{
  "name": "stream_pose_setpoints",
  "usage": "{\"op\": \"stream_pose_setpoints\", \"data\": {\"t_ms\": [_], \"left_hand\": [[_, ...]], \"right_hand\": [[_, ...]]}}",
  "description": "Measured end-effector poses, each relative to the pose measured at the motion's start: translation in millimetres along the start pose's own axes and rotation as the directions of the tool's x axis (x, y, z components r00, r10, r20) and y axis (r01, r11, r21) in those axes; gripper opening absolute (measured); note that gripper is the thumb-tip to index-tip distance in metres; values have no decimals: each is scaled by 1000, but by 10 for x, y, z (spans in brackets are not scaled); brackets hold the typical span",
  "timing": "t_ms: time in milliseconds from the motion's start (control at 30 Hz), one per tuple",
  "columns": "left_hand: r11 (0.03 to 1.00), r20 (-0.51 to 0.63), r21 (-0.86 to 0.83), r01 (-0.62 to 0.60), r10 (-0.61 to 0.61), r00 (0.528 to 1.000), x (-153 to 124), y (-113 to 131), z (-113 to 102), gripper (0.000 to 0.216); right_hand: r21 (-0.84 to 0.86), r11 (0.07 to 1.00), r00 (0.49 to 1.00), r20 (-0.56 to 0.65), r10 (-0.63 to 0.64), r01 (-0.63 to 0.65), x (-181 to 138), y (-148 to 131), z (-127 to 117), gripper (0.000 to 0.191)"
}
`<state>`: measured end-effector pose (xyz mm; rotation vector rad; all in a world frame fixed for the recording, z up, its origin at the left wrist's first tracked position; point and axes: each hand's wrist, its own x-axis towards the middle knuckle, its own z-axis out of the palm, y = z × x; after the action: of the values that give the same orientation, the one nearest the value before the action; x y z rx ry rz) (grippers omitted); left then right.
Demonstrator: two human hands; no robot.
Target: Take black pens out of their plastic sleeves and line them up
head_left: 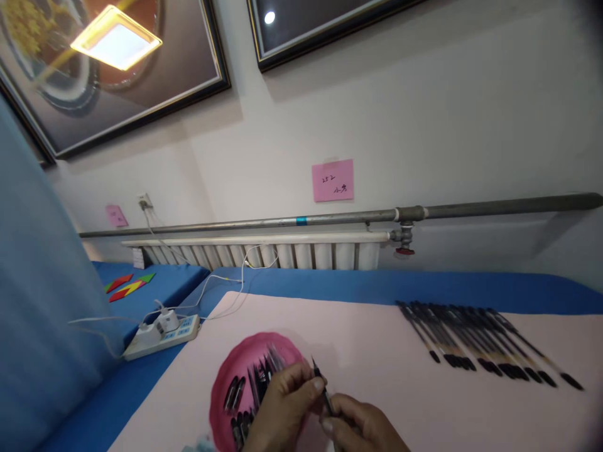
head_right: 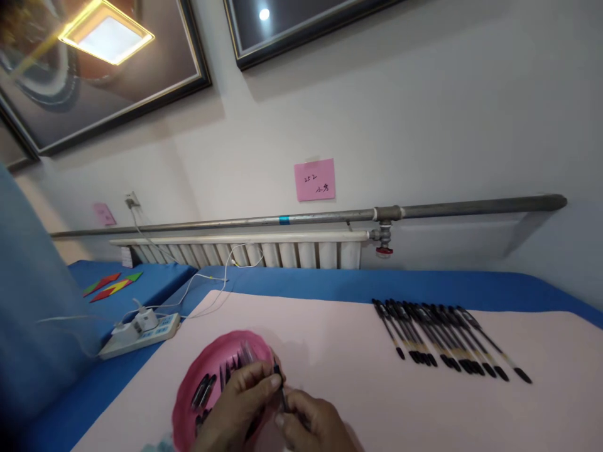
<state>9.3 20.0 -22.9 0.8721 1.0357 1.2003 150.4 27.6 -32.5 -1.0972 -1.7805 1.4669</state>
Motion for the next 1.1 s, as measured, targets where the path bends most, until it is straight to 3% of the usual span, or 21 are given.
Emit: {"op": "stream_pose_setpoints", "data": {"t_ms": [100, 200, 267, 433, 733, 1100], "left_hand": [[997, -191, 40, -64, 71, 979, -73, 210, -151, 31], [972, -439, 91, -216, 234, 867, -169, 466, -476, 43], [958, -521, 206, -198, 279, 807, -209, 563, -692, 38], [798, -517, 590, 122, 257, 817, -137, 431, -938, 12], [595, -421, 776, 209, 242, 874, 12, 183, -830, 10], [390, -427, 870, 303, 285, 858, 118, 124, -868, 6]], "right_hand": [[106, 993, 994, -85, 63, -54, 72, 23, -80, 18], [242, 960, 962, -196, 191, -142, 172, 90, -231, 26], [267, 946, 942, -228, 246, -182, 216, 143, -323, 27], [216, 955, 946, -209, 248, -203, 232, 201, -379, 22], [162, 969, 961, -175, 216, -188, 245, 222, -376, 22], [163, 968, 961, -169, 219, -192, 258, 214, -366, 19]]}}
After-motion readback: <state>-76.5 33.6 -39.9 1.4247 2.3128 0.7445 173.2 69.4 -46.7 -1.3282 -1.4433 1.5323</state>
